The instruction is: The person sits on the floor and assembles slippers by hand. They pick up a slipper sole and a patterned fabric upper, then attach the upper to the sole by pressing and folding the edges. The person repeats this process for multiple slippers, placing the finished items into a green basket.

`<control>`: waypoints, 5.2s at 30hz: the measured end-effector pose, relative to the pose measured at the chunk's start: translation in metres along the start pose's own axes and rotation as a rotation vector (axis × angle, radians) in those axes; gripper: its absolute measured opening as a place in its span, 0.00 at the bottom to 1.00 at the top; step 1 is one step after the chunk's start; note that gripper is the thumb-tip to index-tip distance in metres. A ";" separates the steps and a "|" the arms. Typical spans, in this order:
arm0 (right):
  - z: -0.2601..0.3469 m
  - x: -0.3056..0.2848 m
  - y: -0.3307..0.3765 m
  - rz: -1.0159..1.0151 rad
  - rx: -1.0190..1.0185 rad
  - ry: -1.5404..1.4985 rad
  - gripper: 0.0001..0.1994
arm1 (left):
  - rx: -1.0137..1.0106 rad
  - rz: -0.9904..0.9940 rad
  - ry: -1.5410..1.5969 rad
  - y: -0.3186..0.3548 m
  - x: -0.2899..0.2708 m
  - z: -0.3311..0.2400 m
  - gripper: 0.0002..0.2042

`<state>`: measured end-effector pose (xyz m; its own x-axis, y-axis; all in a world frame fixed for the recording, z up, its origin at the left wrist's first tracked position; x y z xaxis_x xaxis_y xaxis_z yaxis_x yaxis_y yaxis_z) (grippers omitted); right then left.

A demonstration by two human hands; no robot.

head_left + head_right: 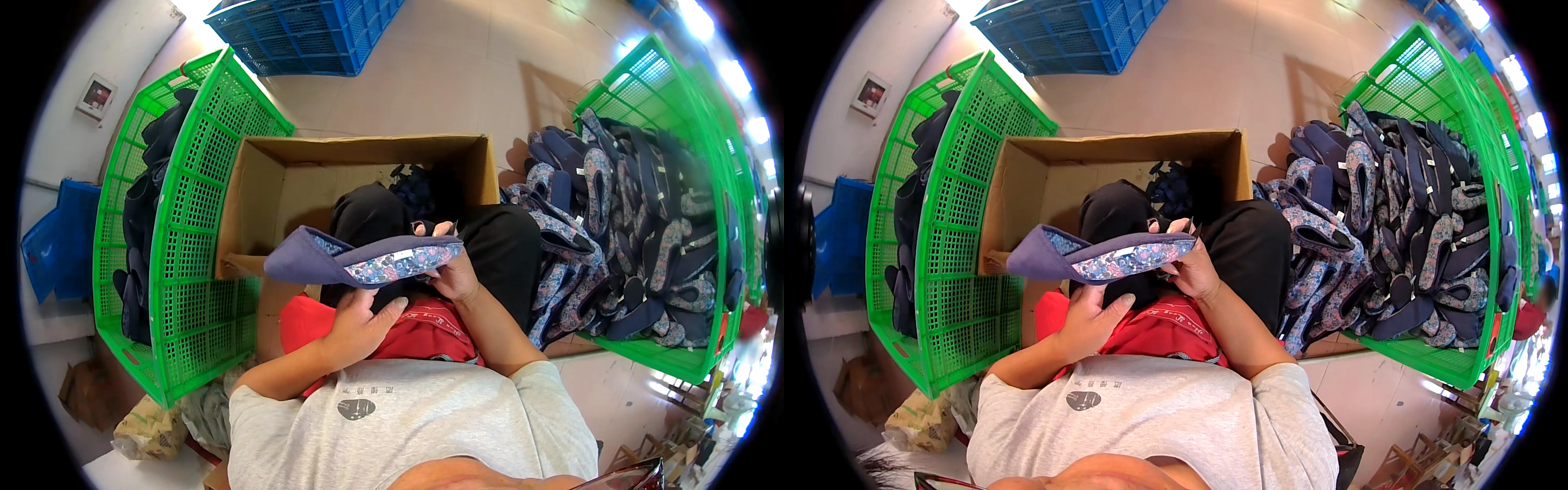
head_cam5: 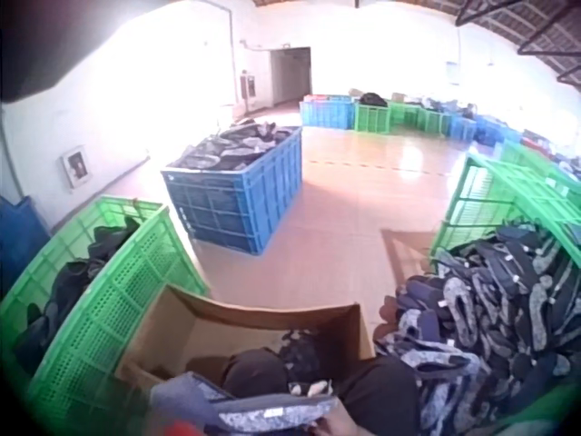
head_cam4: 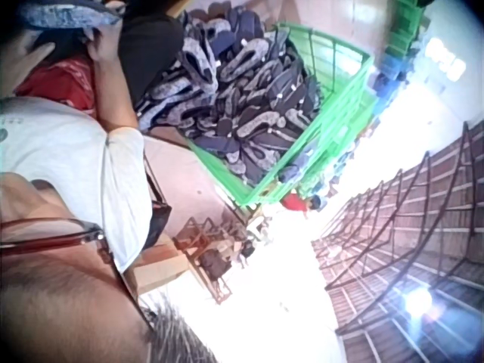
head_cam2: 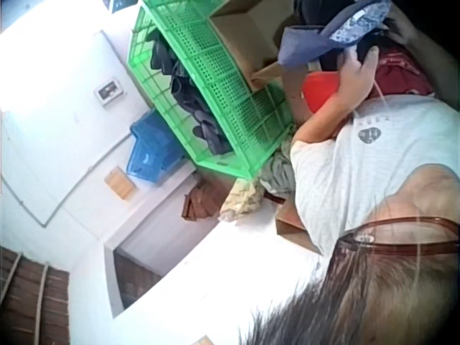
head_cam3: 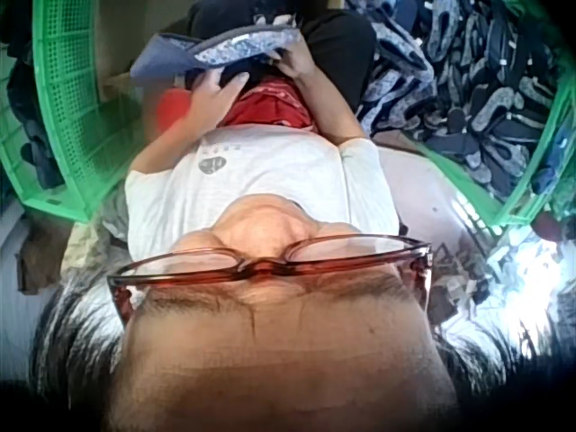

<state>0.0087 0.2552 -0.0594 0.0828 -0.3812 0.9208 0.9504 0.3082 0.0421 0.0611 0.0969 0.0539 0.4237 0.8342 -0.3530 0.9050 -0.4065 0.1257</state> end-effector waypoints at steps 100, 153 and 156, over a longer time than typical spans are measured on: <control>-0.019 0.080 -0.076 -0.157 0.239 0.796 0.11 | -0.104 -0.534 0.689 -0.008 -0.033 0.069 0.17; 0.062 0.072 -0.023 -0.314 -0.313 1.162 0.10 | 0.463 -0.411 -0.749 -0.047 -0.058 -0.015 0.21; 0.047 0.045 -0.033 -0.305 -0.174 1.514 0.19 | 0.455 -0.407 -0.800 -0.049 -0.055 -0.015 0.21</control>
<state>-0.0326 0.2692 -0.0012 -0.0001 -0.9346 -0.3557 1.0000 -0.0023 0.0058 -0.0059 0.0767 0.0807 -0.2165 0.5136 -0.8303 0.8034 -0.3894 -0.4504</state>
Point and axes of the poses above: each hand's wrist, its own y-axis away from the middle knuckle, its own x-axis out of the palm, z = x × y, the point moved 6 cm from there along -y, towards the middle knuckle, and after that the axes turned 1 degree about z, right-handed, at the moved point
